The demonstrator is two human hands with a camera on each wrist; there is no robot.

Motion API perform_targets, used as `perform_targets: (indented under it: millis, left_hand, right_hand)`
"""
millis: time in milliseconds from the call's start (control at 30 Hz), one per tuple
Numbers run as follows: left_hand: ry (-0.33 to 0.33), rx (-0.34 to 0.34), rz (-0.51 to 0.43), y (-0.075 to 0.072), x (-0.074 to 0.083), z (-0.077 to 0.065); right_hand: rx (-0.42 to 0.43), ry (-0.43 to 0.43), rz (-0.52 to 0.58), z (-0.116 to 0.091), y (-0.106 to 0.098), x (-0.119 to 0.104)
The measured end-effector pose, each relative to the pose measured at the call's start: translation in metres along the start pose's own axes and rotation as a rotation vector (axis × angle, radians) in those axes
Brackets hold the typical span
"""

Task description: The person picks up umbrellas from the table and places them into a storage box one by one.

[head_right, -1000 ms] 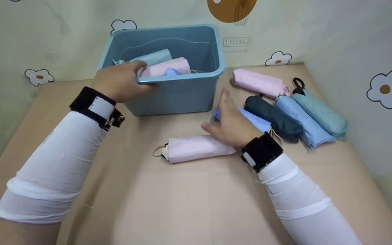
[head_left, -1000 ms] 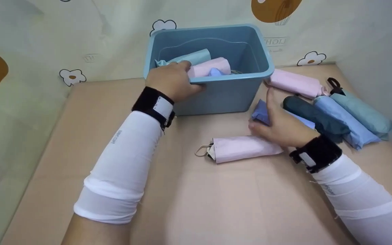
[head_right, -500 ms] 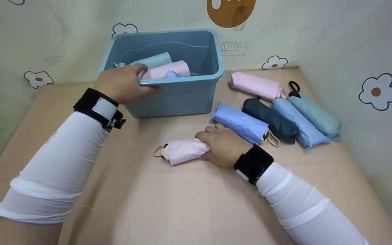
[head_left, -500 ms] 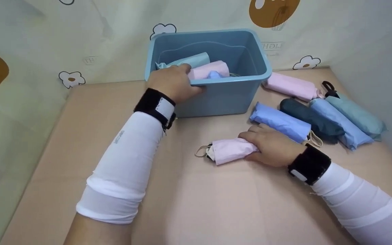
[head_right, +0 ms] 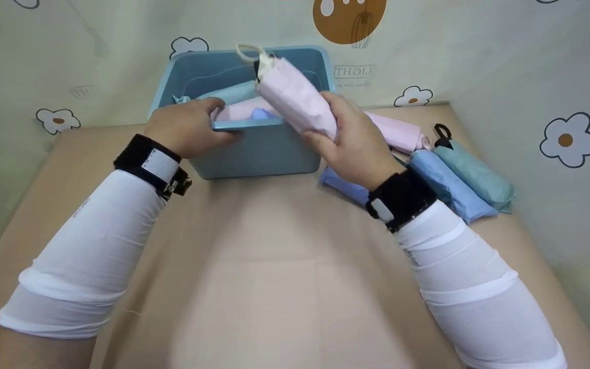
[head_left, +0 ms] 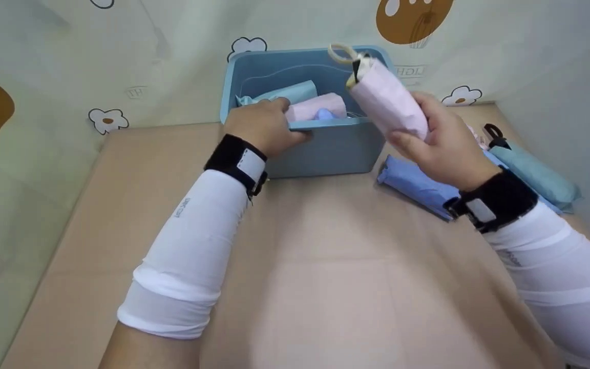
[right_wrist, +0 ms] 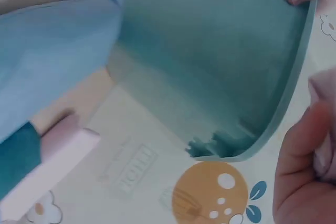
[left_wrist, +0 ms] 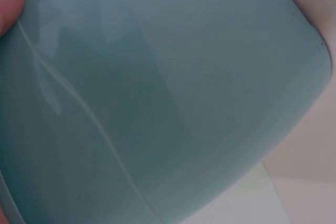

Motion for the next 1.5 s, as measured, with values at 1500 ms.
perform_targets:
  millis: [1500]
  left_hand:
    - [-0.007, -0.02, -0.005, -0.001, 0.001, 0.0]
  right_hand:
    - [-0.279, 0.405, -0.411, 0.112, 0.027, -0.012]
Point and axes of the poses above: each hand's wrist, its own z-axis towards the middle knuckle, its own y-axis out of the palm, x = y × z, the point moved 2 cm from there along z, towards the middle knuckle, and after that the axes turned 9 degrees about -x, right-handed, at the moved point
